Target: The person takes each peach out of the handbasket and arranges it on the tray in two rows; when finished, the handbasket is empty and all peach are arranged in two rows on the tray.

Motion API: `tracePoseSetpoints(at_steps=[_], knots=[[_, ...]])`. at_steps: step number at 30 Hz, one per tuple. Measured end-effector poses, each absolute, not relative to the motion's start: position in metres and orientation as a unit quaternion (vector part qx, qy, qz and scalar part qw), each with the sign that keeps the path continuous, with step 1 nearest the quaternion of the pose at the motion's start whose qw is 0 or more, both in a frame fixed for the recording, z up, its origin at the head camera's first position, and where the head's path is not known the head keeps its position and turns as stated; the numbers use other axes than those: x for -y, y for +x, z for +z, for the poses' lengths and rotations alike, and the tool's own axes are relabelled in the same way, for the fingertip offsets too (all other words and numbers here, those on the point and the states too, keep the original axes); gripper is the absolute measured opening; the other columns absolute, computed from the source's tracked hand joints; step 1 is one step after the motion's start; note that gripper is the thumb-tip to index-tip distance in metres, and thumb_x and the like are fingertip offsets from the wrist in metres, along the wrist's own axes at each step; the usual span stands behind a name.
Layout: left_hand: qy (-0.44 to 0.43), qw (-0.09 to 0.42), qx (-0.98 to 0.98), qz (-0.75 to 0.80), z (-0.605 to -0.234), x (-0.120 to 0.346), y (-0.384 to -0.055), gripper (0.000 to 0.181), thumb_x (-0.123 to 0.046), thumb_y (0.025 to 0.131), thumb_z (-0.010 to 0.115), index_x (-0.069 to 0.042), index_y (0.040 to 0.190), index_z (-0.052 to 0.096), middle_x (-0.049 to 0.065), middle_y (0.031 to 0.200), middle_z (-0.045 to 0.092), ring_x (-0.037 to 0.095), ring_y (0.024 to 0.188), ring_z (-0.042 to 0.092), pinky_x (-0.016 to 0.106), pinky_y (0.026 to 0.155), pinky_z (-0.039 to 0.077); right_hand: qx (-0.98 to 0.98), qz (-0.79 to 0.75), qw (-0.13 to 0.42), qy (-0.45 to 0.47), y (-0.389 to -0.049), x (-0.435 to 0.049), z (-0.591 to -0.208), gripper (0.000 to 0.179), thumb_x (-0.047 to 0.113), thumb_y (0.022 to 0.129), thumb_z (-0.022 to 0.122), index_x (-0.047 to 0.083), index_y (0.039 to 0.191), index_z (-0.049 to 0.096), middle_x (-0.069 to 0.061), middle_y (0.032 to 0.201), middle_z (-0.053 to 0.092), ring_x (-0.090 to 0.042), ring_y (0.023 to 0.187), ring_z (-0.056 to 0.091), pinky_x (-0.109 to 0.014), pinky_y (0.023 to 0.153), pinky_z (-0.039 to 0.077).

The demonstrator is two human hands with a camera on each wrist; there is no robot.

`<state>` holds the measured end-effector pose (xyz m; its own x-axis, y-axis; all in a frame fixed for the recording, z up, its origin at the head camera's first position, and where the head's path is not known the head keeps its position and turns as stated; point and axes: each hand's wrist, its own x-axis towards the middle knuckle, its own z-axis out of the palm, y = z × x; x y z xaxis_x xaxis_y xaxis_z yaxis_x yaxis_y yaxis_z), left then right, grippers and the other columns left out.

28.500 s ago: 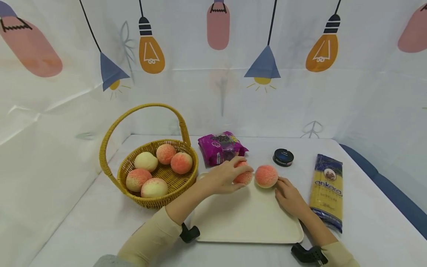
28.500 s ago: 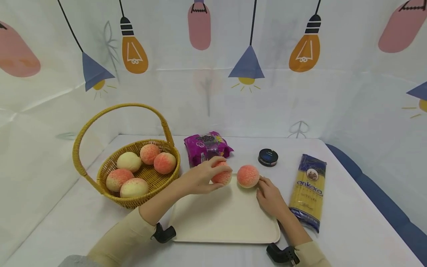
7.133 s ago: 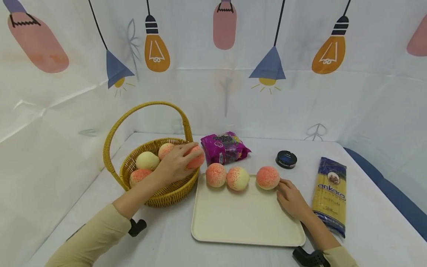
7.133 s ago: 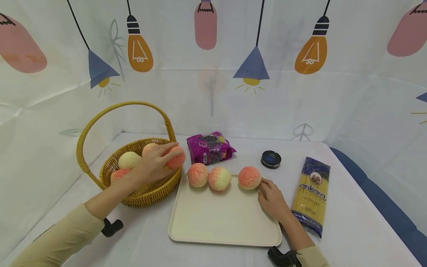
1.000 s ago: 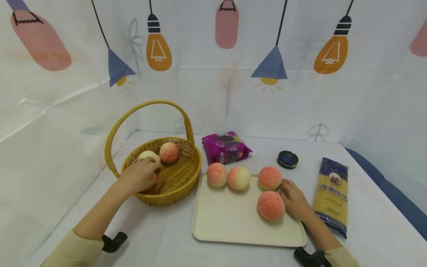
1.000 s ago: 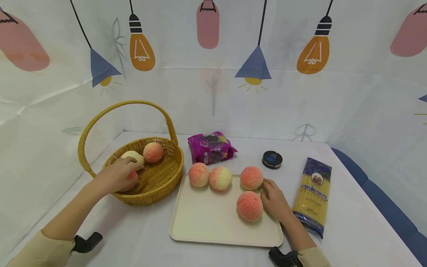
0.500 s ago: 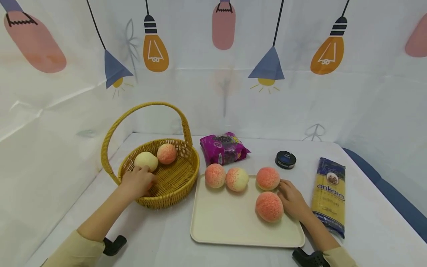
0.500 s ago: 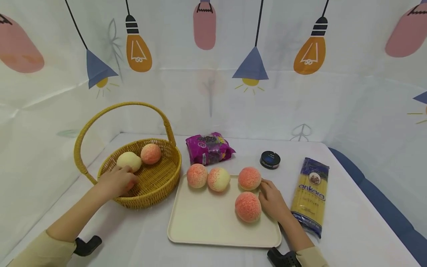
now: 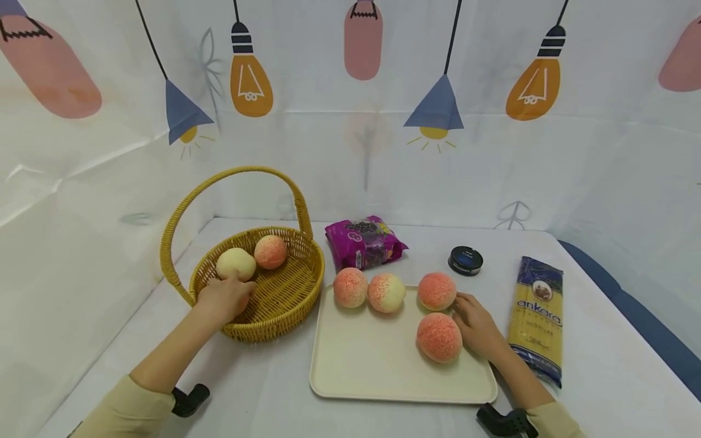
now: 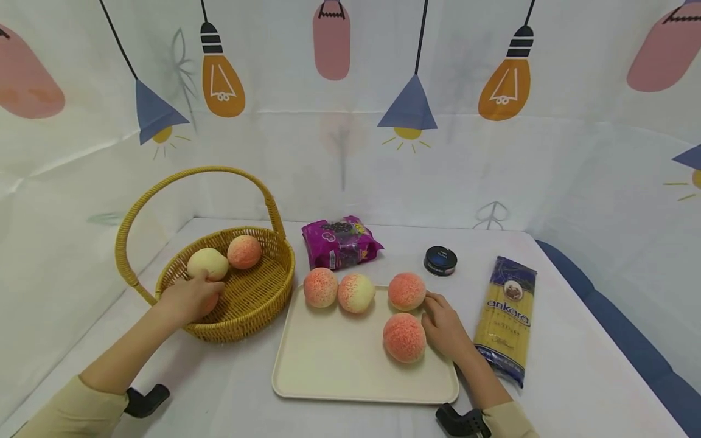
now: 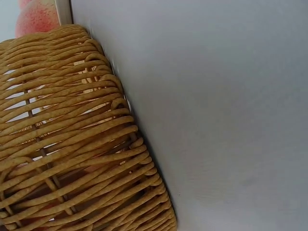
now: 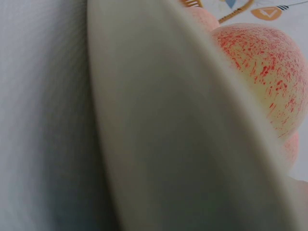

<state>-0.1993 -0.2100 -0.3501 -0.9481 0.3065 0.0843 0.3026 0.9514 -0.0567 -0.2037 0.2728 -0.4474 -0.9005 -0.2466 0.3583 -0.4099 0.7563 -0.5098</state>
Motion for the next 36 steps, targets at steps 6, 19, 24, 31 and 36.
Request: tracePoseSetpoints(at_steps=[6, 19, 24, 31, 36], knots=[[-0.146, 0.058, 0.987, -0.026, -0.357, 0.215, -0.203, 0.038, -0.017, 0.069, 0.075, -0.009, 0.097, 0.05, 0.025, 0.086, 0.043, 0.026, 0.045, 0.046, 0.037, 0.039, 0.041, 0.929, 0.303, 0.129, 0.169, -0.204, -0.272, -0.448, 0.037, -0.001, 0.086, 0.052, -0.009, 0.122, 0.05, -0.024, 0.124, 0.047, -0.043, 0.115, 0.044, -0.055, 0.094, 0.034], [-0.173, 0.106, 0.976, -0.073, -0.365, 0.215, -0.206, 0.057, -0.024, 0.06, 0.084, -0.008, 0.108, 0.056, 0.019, 0.105, 0.049, 0.042, 0.08, 0.05, 0.045, 0.047, 0.046, 0.93, 0.3, 0.13, 0.17, -0.203, -0.272, -0.448, 0.036, -0.001, 0.085, 0.053, -0.01, 0.12, 0.051, -0.025, 0.123, 0.047, -0.043, 0.114, 0.045, -0.056, 0.094, 0.034], [-0.173, 0.105, 0.977, -0.071, -0.363, 0.215, -0.206, 0.054, -0.02, 0.062, 0.08, -0.008, 0.109, 0.058, 0.016, 0.107, 0.052, 0.042, 0.08, 0.053, 0.048, 0.05, 0.047, 0.93, 0.3, 0.13, 0.17, -0.203, -0.272, -0.446, 0.036, -0.001, 0.085, 0.053, -0.01, 0.121, 0.05, -0.024, 0.123, 0.047, -0.043, 0.114, 0.045, -0.055, 0.094, 0.034], [-0.196, 0.131, 0.969, -0.069, -0.363, 0.216, -0.206, 0.05, -0.015, 0.062, 0.076, -0.005, 0.107, 0.059, 0.014, 0.106, 0.055, 0.038, 0.075, 0.056, 0.047, 0.049, 0.047, 0.929, 0.303, 0.128, 0.17, -0.202, -0.27, -0.445, 0.036, -0.001, 0.086, 0.053, -0.011, 0.121, 0.05, -0.025, 0.123, 0.047, -0.043, 0.114, 0.044, -0.056, 0.094, 0.034], [-0.22, 0.161, 0.959, -0.076, -0.364, 0.217, -0.207, 0.054, -0.018, 0.063, 0.077, -0.004, 0.111, 0.058, 0.014, 0.109, 0.056, 0.036, 0.073, 0.057, 0.045, 0.051, 0.047, 0.929, 0.304, 0.126, 0.17, -0.201, -0.271, -0.444, 0.036, -0.001, 0.086, 0.052, -0.011, 0.121, 0.05, -0.025, 0.124, 0.046, -0.043, 0.115, 0.044, -0.056, 0.094, 0.033]])
